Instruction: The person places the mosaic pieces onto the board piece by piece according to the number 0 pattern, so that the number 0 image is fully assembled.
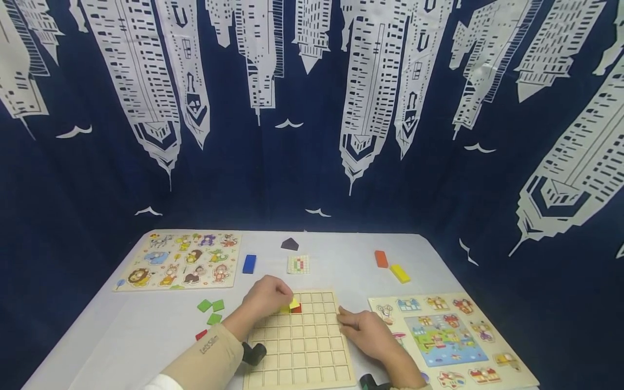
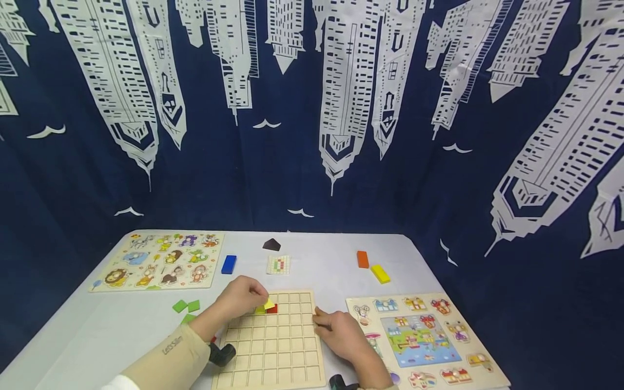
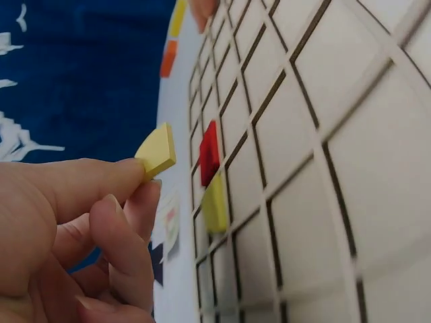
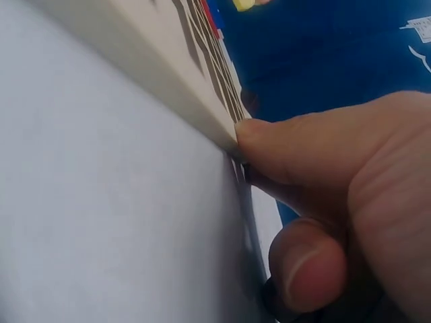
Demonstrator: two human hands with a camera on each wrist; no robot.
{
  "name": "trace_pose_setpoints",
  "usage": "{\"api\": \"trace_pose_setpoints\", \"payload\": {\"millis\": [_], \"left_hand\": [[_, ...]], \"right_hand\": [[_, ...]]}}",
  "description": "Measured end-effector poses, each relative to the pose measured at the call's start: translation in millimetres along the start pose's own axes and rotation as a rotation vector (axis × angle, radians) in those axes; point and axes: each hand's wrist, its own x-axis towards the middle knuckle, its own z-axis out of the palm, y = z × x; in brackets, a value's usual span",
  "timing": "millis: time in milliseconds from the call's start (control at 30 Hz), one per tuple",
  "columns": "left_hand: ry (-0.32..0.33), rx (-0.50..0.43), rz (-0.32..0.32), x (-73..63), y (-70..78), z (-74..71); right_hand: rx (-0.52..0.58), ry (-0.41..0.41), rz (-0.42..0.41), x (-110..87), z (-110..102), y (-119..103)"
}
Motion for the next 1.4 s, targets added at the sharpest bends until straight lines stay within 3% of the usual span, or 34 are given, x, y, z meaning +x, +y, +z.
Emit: {"api": "trace_pose_setpoints", "payload": {"millis": [233, 400, 633, 1033, 1133, 1233, 1400], "left_hand": [[-0.026, 0.023, 0.042, 11.9, 15.4, 21.1], [0.0, 0.076, 0.02, 14.4, 20.1, 31.5], [-0.009, 0.097, 0.023, 14.1, 16.9, 37.6], [-0.018, 0.151, 0.112, 6.2, 16.6, 44.6], [-0.009, 0.14, 0.142, -3.0, 15.1, 35.7], [0.033, 0.113, 0.139, -17.4, 5.8, 15.0], [0.167, 0.038, 0.002, -48.3, -31.4, -36.8]], "right_hand": [[-0.045, 0.011, -0.002, -0.6, -3, 1], [-0.023, 0.003, -0.018, -1.3, -4, 3], [-0.015, -0.007, -0.017, -1.2, -3, 3], [-0.012, -0.002, -0.012, -3.0, -2, 2], [-0.006, -0.003, -0.001, -4.2, -2, 2], [-0.005, 0.0, -0.004, -4.6, -2, 1], [-0.025, 0.007, -0.027, -2.8, -4, 0]]}}
